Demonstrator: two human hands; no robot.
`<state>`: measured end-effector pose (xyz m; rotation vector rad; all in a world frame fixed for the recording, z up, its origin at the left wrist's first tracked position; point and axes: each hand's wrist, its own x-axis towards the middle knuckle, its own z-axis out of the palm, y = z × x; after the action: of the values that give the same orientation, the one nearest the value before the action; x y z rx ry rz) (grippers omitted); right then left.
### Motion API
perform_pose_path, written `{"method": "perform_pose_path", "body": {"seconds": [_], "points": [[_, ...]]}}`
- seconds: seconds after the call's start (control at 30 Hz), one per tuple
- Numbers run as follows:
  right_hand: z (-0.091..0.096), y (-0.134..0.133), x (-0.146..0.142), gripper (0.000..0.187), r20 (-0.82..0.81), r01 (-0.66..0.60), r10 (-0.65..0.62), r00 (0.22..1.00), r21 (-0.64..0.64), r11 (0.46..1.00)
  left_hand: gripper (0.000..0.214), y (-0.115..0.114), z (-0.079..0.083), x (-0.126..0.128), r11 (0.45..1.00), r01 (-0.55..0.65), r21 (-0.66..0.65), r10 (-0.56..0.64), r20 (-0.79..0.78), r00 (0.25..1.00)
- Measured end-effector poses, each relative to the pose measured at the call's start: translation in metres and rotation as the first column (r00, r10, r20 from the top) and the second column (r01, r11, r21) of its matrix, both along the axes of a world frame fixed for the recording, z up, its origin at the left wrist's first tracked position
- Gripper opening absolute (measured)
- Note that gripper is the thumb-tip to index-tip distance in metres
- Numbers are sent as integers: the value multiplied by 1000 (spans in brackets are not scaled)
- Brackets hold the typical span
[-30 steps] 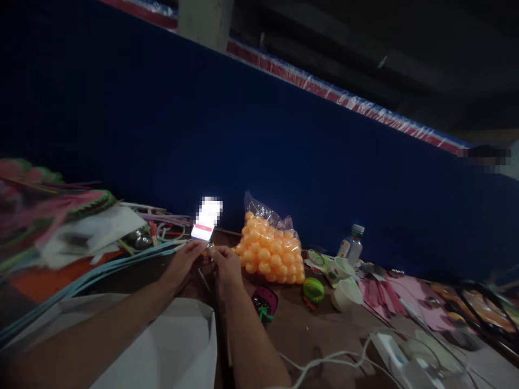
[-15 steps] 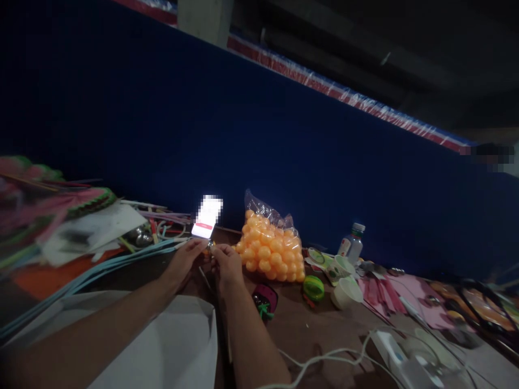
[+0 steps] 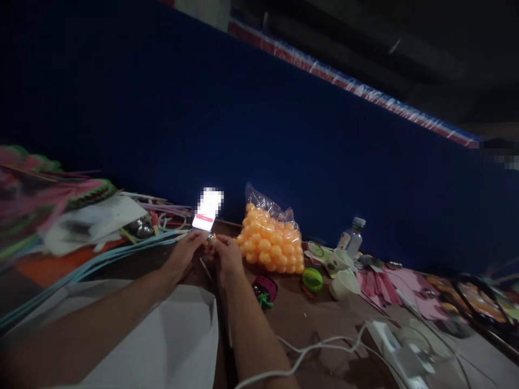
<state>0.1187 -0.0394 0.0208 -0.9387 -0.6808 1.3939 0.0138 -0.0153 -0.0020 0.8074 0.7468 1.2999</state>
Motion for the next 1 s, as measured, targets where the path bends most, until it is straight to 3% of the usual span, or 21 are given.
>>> {"method": "perform_pose_path", "body": {"seconds": [0.53,1.0], "points": [[0,-2,2,24,-18,-51,51,999,7,999,33,-5,7,-2,1000,4,-16,-4,8,1000],[-9,1,1,20,50,-17,15,999,59,998,29,-2,9,-3,1000,-13,7,13,35,999]]}}
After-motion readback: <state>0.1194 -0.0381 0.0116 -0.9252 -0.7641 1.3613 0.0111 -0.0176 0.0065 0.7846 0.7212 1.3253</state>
